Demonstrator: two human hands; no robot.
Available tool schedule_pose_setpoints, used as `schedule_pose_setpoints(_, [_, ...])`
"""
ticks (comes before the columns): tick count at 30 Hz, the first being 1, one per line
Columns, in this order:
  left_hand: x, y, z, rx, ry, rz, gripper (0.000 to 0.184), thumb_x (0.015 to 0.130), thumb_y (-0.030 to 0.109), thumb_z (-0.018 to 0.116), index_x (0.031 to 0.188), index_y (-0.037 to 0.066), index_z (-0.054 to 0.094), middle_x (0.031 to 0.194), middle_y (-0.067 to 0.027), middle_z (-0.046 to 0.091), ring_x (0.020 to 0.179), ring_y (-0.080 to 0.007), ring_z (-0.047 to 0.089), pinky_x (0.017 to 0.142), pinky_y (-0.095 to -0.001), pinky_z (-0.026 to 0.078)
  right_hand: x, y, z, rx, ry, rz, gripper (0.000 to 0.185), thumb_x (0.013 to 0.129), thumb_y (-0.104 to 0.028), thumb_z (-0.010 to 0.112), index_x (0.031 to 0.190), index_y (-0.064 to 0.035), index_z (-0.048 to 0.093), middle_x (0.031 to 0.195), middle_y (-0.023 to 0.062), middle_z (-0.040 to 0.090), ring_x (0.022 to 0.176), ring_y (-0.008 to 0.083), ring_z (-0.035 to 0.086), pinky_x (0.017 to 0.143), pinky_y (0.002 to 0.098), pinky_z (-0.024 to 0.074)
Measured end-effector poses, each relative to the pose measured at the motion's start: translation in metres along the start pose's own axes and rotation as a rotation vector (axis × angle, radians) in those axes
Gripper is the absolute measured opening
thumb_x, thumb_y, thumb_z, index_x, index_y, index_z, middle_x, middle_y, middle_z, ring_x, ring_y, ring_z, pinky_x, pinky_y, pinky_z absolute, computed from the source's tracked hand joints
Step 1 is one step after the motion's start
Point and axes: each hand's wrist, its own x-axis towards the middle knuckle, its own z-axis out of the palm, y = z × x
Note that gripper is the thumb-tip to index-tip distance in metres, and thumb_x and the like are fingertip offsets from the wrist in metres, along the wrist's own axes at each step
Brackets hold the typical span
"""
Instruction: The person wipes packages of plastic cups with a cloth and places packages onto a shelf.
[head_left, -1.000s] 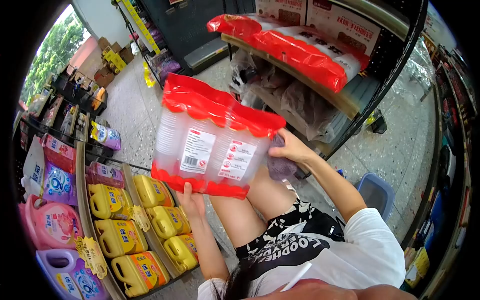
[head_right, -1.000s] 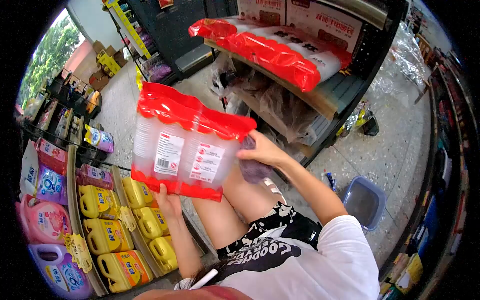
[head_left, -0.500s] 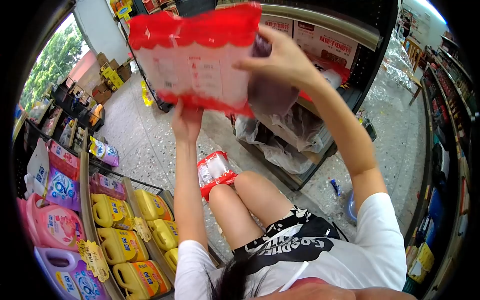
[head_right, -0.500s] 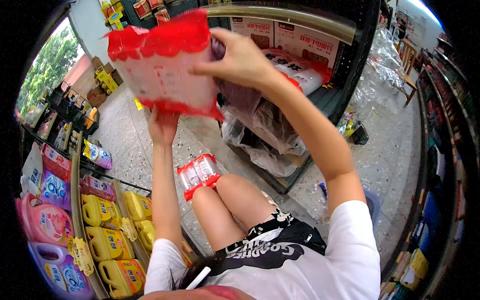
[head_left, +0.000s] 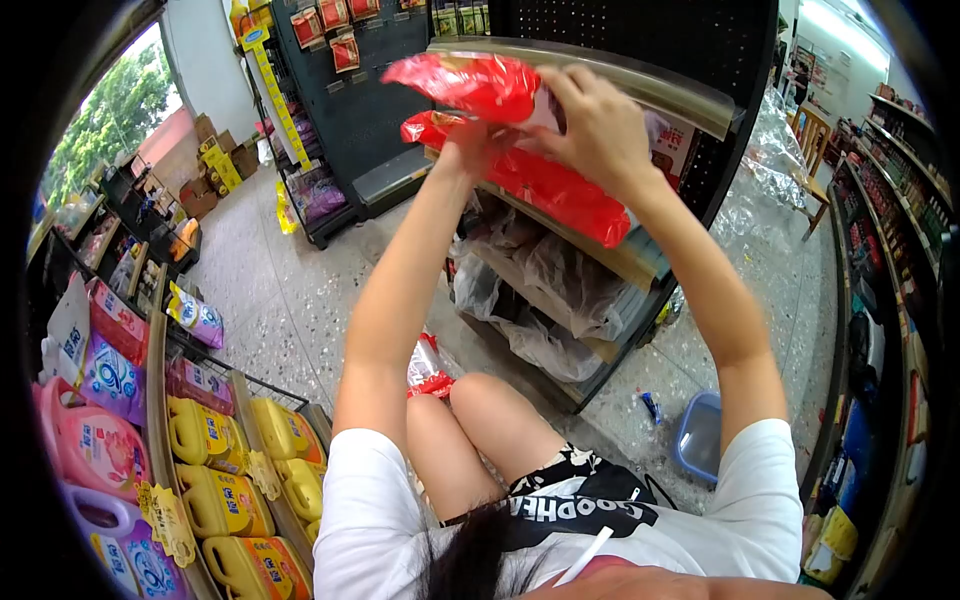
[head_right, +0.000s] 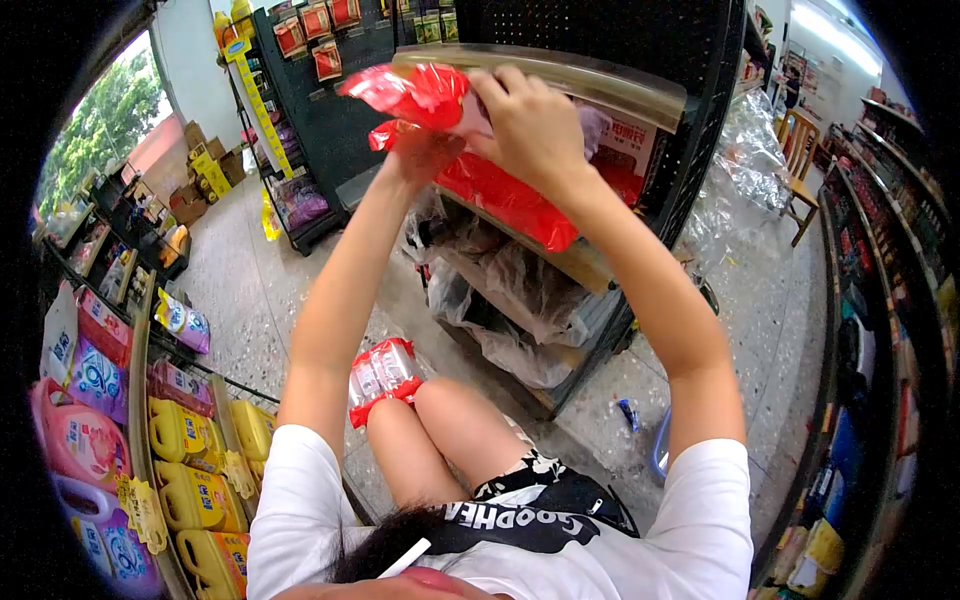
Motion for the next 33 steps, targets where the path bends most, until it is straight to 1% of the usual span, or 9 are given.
schedule_pose_setpoints(1, [-0.01, 0.004, 0.018, -0.276, 0.032, -0.118, 0.034, 0.095, 0.029, 0.059, 0.122, 0.008, 0.056, 0.117, -0.0095, 0.061, 0.106, -0.0222, 0.061, 0.094, -0.0368, 0.052, -0.01, 0.004, 0.007, -0.024, -0.036, 0.009, 0.057, 0.07, -0.031, 0.078, 0.12, -0.0141, 0.056, 0.104, 0.0071, 0.061, 0.091, 0.0269, 0.064, 0.074, 0.0374, 0.0532])
schedule_pose_setpoints(6, [-0.045, 0.007, 0.042, -0.041, 0.436, -0.313, 0.028, 0.098, 0.018, 0.047, 0.119, 0.002, 0.056, 0.117, -0.0142, 0.061, 0.104, -0.0266, 0.062, 0.09, -0.0402, 0.053, -0.046, 0.03, 0.043, -0.123, -0.171, 0.051, 0.056, 0.075, -0.03, 0.075, 0.124, -0.0151, 0.054, 0.11, 0.0066, 0.06, 0.094, 0.0264, 0.063, 0.076, 0.0378, 0.0528])
schedule_pose_setpoints(10, [-0.052, 0.017, 0.038, -0.227, 0.32, -0.248, 0.029, 0.096, 0.019, 0.051, 0.119, 0.002, 0.053, 0.114, -0.014, 0.06, 0.106, -0.0263, 0.058, 0.09, -0.0415, 0.052, -0.047, 0.042, 0.053, -0.165, -0.182, 0.069, 0.049, 0.077, -0.019, 0.069, 0.124, -0.0149, 0.054, 0.104, 0.0071, 0.062, 0.088, 0.0258, 0.064, 0.071, 0.0379, 0.0536])
schedule_pose_setpoints(13, [-0.052, 0.012, 0.051, 0.02, 0.365, -0.269, 0.035, 0.093, 0.025, 0.063, 0.119, 0.003, 0.053, 0.112, -0.0129, 0.062, 0.102, -0.0237, 0.061, 0.089, -0.0374, 0.052, -0.055, 0.046, 0.054, -0.184, -0.299, 0.098, 0.049, 0.079, -0.017, 0.066, 0.127, -0.0164, 0.052, 0.104, 0.008, 0.062, 0.091, 0.0278, 0.065, 0.073, 0.04, 0.0549])
schedule_pose_setpoints(18, [-0.054, -0.003, 0.05, 0.351, 0.359, -0.298, 0.032, 0.092, 0.025, 0.066, 0.115, 0.005, 0.056, 0.096, -0.0052, 0.062, 0.077, -0.0125, 0.059, 0.064, -0.0259, 0.051, -0.06, 0.042, 0.037, -0.079, -0.416, 0.215, 0.057, 0.08, -0.019, 0.069, 0.133, -0.0155, 0.047, 0.11, 0.0131, 0.061, 0.098, 0.0344, 0.064, 0.077, 0.0448, 0.0549])
schedule_pose_setpoints(19, [-0.057, -0.004, 0.052, 0.291, 0.385, -0.249, 0.024, 0.091, 0.024, 0.066, 0.103, 0.005, 0.058, 0.089, -0.0043, 0.06, 0.069, -0.0132, 0.058, 0.06, -0.0255, 0.05, -0.06, 0.041, 0.034, -0.04, -0.373, 0.237, 0.057, 0.081, -0.022, 0.07, 0.132, -0.0149, 0.047, 0.112, 0.0137, 0.061, 0.099, 0.0357, 0.063, 0.078, 0.045, 0.0544])
schedule_pose_setpoints(25, [-0.118, 0.026, 0.034, 0.149, 0.392, -0.16, 0.027, 0.095, 0.024, 0.062, 0.113, 0.003, 0.058, 0.101, -0.0102, 0.064, 0.089, -0.0199, 0.065, 0.078, -0.0319, 0.057, -0.038, -0.008, 0.006, 0.232, -0.015, 0.096, 0.048, 0.08, -0.031, 0.072, 0.119, -0.0104, 0.053, 0.109, 0.0153, 0.063, 0.099, 0.0378, 0.061, 0.08, 0.0461, 0.0503])
schedule_pose_setpoints(28, [-0.174, 0.048, 0.006, 0.172, 0.437, -0.143, 0.031, 0.093, 0.025, 0.064, 0.115, 0.003, 0.059, 0.103, -0.0109, 0.064, 0.094, -0.0209, 0.065, 0.085, -0.032, 0.055, -0.021, -0.077, -0.022, 0.545, -0.092, 0.12, 0.043, 0.073, -0.01, 0.073, 0.112, -0.0013, 0.056, 0.105, 0.0206, 0.064, 0.099, 0.0365, 0.063, 0.086, 0.0396, 0.0495])
schedule_pose_setpoints(33, [-0.284, 0.092, -0.008, 0.257, 0.747, -0.144, 0.036, 0.093, 0.022, 0.063, 0.122, 0.002, 0.058, 0.107, -0.0111, 0.062, 0.099, -0.0205, 0.062, 0.086, -0.0314, 0.053, -0.04, -0.146, 0.026, 0.756, -0.175, 0.072, 0.047, 0.073, -0.016, 0.075, 0.114, -0.002, 0.056, 0.104, 0.0209, 0.063, 0.101, 0.0363, 0.061, 0.087, 0.0411, 0.0486])
